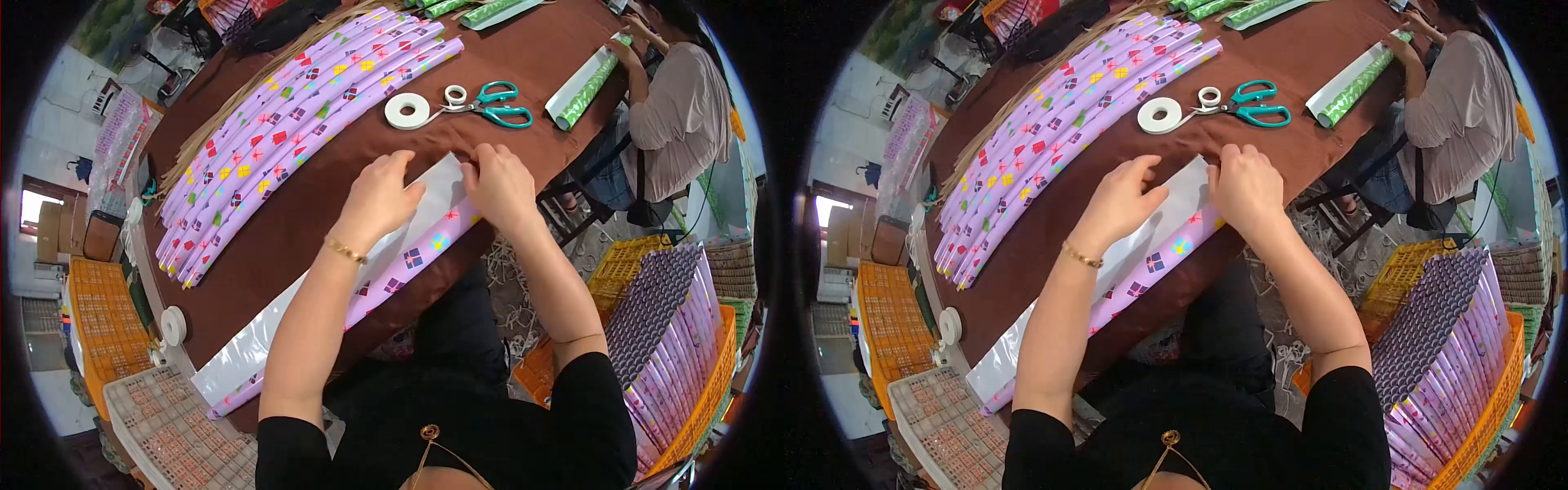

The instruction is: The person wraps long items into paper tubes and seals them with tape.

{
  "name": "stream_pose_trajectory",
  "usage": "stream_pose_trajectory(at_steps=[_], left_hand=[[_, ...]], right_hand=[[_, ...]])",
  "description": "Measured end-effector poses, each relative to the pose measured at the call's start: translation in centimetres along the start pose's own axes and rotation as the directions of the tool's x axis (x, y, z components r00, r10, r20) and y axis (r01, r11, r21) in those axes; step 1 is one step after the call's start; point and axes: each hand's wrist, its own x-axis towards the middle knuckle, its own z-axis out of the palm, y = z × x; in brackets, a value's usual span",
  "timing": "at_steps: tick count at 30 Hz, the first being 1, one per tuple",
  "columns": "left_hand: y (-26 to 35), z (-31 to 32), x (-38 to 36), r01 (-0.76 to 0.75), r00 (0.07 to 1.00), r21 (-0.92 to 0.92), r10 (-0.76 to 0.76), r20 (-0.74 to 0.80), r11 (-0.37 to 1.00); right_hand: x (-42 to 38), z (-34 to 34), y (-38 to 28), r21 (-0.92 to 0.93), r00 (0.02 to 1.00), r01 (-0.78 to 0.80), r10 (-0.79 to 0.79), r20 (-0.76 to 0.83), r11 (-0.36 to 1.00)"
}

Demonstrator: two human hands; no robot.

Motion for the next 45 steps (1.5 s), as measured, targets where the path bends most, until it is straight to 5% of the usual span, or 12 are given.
stream_pose_trajectory(at_steps=[3,10,15,24,30,45], left_hand=[[0.9,1.3,1.5,-0.017,0.999,0.015,0.017,-0.035,1.000],[0.6,2.3,2.4,-0.057,0.997,-0.018,0.056,-0.058,0.998],[0.6,2.1,2.4,0.017,1.000,-0.251,-0.020,-0.010,0.968],[0.6,2.7,3.4,-0.018,1.000,-0.509,0.015,-0.010,0.860],[0.8,3.1,5.8,0.016,0.999,-0.407,0.003,0.045,0.913],[0.9,3.9,7.4,0.073,0.996,-0.524,-0.037,0.077,0.849]], right_hand=[[1.1,0.5,0.6,0.148,0.996,-0.029,0.017,0.087,0.989],[1.9,0.9,0.6,0.144,0.997,-0.009,-0.003,0.081,0.990],[2.0,1.0,1.0,0.403,0.993,-0.086,0.047,0.104,0.911],[1.8,0.6,0.7,0.474,0.991,-0.116,0.074,0.107,0.873],[1.8,1.5,1.2,0.449,0.997,-0.072,0.073,0.014,0.891],[1.6,2.1,1.4,0.536,0.993,-0.047,0.100,-0.070,0.843]])
